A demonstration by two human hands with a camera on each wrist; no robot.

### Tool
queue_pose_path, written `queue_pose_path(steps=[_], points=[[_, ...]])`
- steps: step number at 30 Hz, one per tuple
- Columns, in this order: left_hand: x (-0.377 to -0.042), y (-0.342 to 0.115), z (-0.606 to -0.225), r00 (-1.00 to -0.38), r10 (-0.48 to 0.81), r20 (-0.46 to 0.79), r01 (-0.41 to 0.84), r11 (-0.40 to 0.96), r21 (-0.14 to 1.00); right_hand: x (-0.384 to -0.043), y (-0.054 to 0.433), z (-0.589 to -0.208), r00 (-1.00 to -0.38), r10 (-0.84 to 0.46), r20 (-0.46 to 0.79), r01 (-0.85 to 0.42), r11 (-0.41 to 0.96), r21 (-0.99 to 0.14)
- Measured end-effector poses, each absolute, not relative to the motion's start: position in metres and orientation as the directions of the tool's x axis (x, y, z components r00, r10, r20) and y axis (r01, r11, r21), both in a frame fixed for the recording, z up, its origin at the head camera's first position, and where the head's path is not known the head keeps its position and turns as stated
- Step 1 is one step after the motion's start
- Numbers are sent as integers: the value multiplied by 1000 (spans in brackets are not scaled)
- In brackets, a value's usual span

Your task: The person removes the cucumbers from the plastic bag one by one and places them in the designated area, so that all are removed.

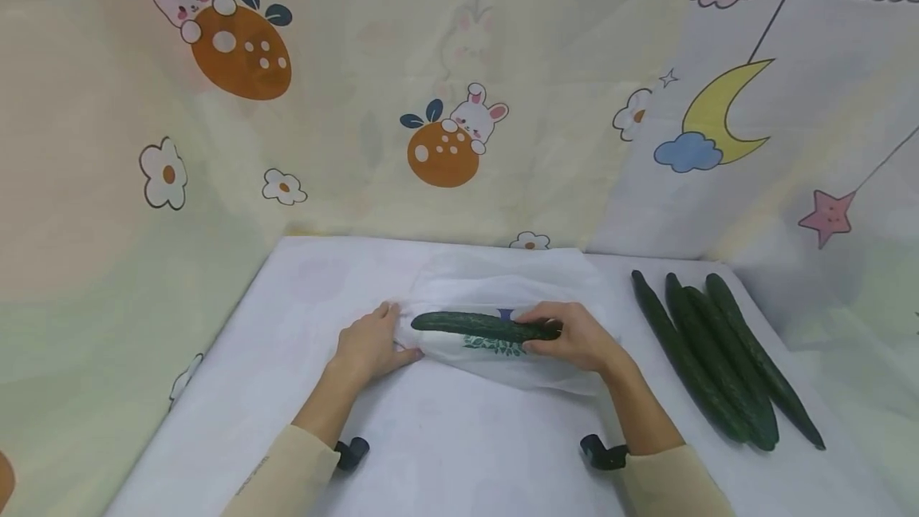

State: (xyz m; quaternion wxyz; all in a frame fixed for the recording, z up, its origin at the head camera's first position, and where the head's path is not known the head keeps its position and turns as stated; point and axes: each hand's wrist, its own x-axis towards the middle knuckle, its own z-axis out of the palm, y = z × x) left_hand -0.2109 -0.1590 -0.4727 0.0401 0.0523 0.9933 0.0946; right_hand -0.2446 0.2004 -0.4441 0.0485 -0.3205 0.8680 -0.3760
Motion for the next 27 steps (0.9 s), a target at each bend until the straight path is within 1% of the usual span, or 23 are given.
queue_pose_path(steps=[3,7,17,22,27], points=[[-210,-159,-474,-991,116,-67,101,975,199,-245,195,-442,-805,-562,188,-500,475,-724],[-208,-158,-476,-992,108,-63,93,974,206,-245,185,-436,-804,-550,227,-501,420,-756],[-207,-156,-477,-993,111,-37,102,975,195,-240,166,-416,-802,-525,285,-509,350,-786],[-207,-156,-474,-993,114,-40,104,975,195,-240,160,-405,-818,-484,312,-499,326,-803],[-206,-157,-470,-993,109,-44,98,974,204,-242,153,-394,-813,-440,382,-515,235,-825]])
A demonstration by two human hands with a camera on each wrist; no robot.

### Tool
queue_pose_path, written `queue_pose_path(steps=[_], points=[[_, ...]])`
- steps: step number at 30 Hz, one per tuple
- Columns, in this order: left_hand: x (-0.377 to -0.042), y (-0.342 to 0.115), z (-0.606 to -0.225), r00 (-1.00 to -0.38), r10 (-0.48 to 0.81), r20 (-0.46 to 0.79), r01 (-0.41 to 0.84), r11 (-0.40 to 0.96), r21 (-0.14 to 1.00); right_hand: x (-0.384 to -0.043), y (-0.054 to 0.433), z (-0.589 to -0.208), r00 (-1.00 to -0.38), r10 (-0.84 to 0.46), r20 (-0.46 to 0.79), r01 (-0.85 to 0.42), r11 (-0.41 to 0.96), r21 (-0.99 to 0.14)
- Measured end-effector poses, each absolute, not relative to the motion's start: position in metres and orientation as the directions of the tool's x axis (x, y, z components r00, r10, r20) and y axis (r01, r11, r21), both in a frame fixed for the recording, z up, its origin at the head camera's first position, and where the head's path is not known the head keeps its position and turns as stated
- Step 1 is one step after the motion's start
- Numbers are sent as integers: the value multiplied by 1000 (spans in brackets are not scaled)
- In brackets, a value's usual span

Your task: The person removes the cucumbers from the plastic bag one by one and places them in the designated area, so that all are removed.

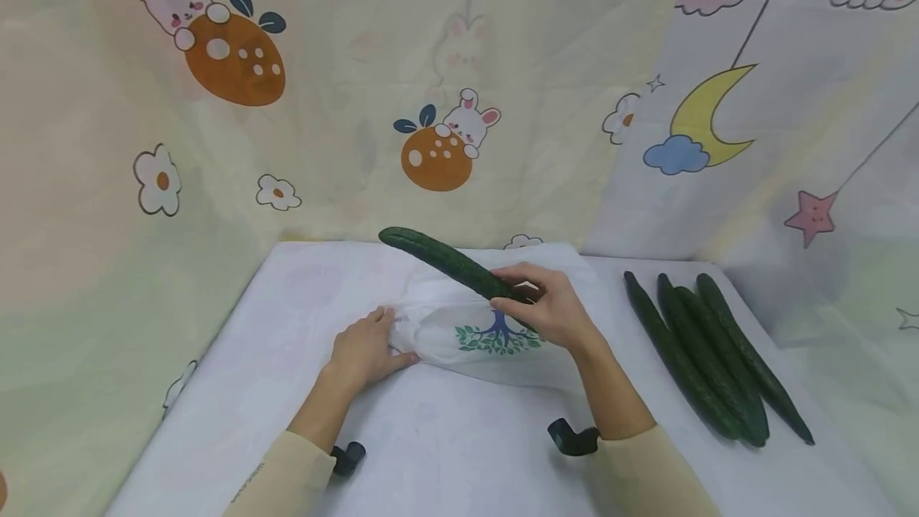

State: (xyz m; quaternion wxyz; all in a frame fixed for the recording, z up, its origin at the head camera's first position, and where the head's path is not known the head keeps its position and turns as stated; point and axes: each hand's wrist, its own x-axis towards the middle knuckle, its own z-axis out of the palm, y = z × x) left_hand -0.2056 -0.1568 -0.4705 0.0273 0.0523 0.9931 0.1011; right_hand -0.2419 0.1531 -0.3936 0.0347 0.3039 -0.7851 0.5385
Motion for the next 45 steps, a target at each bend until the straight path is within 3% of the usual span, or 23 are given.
queue_pose_path(steps=[8,27,32,38,45], points=[[-206,-158,-471,-993,110,-38,100,974,202,-248,142,-379,-771,-366,521,-586,85,-806],[-206,-159,-474,-992,121,-33,111,971,213,-253,144,-342,-723,-259,640,-644,-79,-761],[-207,-160,-474,-994,110,-26,102,973,208,-252,150,-330,-709,-139,692,-677,-141,-722],[-205,-160,-473,-993,111,-32,101,971,215,-247,155,-319,-752,74,655,-643,-302,-704],[-206,-161,-475,-993,114,-16,108,972,206,-239,158,-291,-711,301,635,-679,-526,-512]])
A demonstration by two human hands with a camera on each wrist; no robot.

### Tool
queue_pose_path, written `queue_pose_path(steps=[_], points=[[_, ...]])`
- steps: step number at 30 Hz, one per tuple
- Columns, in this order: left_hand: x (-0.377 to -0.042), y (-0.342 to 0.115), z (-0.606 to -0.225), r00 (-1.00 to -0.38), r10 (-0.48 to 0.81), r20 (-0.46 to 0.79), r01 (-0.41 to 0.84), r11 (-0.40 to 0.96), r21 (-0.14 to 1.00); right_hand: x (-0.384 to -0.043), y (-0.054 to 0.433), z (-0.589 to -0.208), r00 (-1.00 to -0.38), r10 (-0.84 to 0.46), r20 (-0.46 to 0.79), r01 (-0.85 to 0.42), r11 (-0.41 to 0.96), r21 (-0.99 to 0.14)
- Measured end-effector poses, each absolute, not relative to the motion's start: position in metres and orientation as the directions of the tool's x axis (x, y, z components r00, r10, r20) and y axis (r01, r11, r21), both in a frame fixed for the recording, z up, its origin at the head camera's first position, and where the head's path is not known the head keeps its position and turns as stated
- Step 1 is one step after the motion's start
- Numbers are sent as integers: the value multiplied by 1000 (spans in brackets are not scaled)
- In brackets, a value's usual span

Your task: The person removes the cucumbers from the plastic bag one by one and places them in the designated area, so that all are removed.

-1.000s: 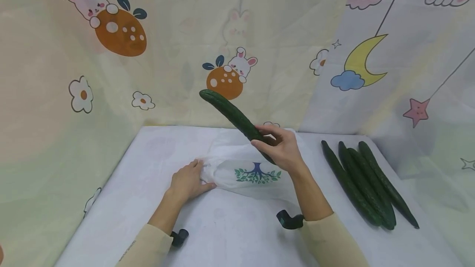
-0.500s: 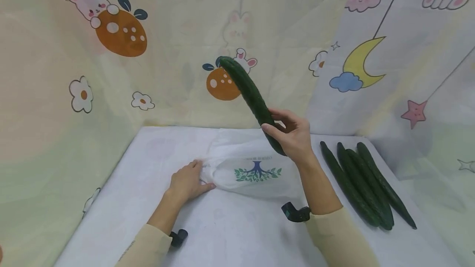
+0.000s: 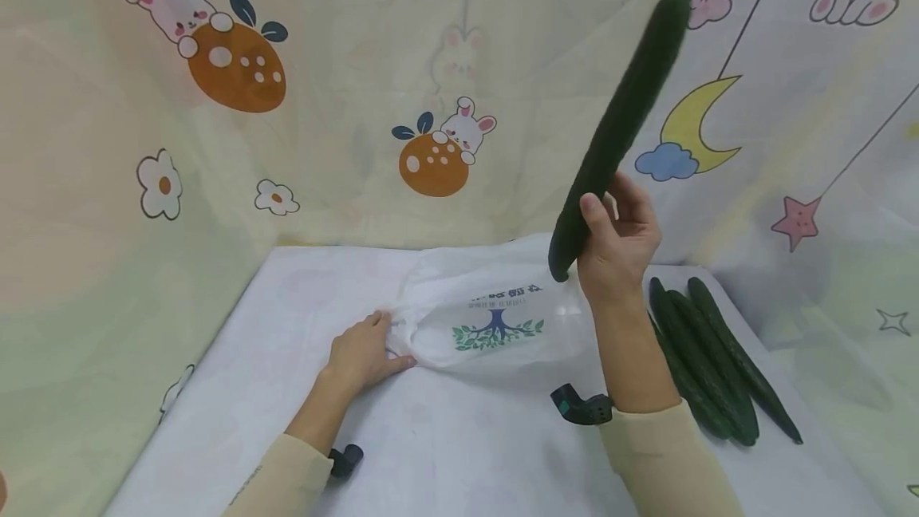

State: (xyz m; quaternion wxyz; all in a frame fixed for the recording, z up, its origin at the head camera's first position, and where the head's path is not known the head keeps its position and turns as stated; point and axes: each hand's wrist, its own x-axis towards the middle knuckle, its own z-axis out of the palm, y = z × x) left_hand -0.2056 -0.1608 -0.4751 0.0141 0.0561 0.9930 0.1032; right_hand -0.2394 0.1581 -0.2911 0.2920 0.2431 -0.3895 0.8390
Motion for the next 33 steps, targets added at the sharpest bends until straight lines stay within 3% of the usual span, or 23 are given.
queue_pose_path(steps=[8,17,25,33], points=[[-207,-160,-478,-992,117,-35,107,970,218,-234,179,-268,-663,506,552,-715,-646,-267],[-206,-160,-477,-992,110,-56,96,971,218,-236,209,-270,-704,600,380,-688,-709,-155],[-207,-161,-475,-992,118,-51,104,969,223,-235,238,-268,-708,635,310,-683,-727,-71],[-208,-162,-474,-990,122,-65,105,969,225,-236,248,-276,-775,608,174,-615,-789,19]])
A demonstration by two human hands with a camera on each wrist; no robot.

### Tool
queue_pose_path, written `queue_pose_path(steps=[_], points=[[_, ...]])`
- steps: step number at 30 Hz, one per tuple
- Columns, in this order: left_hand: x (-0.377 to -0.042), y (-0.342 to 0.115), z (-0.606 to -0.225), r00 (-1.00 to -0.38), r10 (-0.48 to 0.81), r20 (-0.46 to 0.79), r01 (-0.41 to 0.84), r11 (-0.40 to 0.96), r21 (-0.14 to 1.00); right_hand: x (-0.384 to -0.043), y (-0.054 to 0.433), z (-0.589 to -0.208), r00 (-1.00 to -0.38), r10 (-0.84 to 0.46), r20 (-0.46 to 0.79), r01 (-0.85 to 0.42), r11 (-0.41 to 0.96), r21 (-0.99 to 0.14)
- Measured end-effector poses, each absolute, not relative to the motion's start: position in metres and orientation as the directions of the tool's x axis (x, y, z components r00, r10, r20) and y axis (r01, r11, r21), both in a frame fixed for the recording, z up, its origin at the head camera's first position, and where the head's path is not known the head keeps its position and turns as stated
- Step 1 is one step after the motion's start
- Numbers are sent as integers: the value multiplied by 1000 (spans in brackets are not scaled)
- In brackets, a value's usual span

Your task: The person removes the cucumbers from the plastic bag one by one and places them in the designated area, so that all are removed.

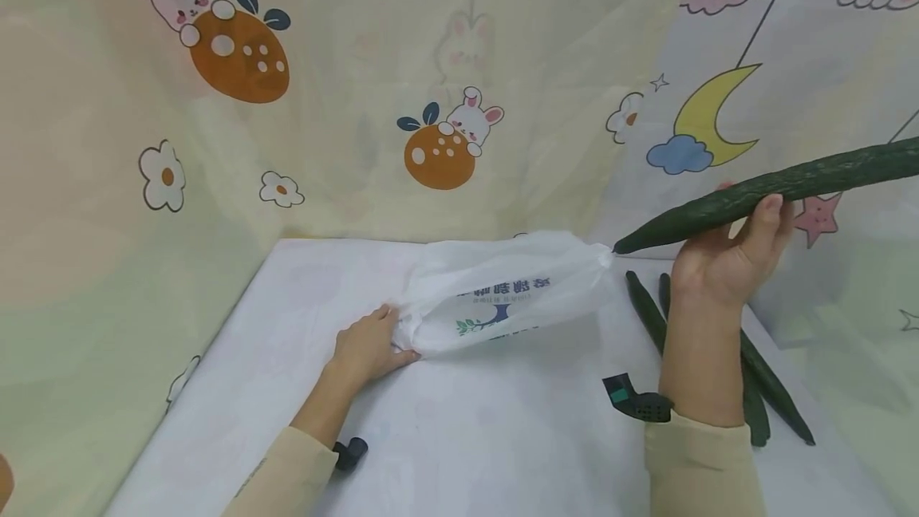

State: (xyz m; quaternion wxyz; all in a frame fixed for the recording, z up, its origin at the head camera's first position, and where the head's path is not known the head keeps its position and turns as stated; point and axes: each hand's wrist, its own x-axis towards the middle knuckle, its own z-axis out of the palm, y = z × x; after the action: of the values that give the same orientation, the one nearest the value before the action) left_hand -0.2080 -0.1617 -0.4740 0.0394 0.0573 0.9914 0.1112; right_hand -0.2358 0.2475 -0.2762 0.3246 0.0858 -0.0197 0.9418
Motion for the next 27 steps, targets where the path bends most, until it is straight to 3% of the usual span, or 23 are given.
queue_pose_path(steps=[9,17,23,27], points=[[-208,-159,-474,-991,115,-75,98,975,199,-244,197,-286,-762,574,299,-633,-757,-161],[-205,-157,-475,-991,104,-78,86,974,210,-251,144,-303,-785,411,464,-603,-679,-419],[-205,-157,-477,-992,110,-62,95,974,207,-253,111,-325,-735,181,653,-652,-451,-609],[-205,-156,-476,-992,115,-51,103,976,194,-250,91,-337,-693,35,720,-702,-262,-662]])
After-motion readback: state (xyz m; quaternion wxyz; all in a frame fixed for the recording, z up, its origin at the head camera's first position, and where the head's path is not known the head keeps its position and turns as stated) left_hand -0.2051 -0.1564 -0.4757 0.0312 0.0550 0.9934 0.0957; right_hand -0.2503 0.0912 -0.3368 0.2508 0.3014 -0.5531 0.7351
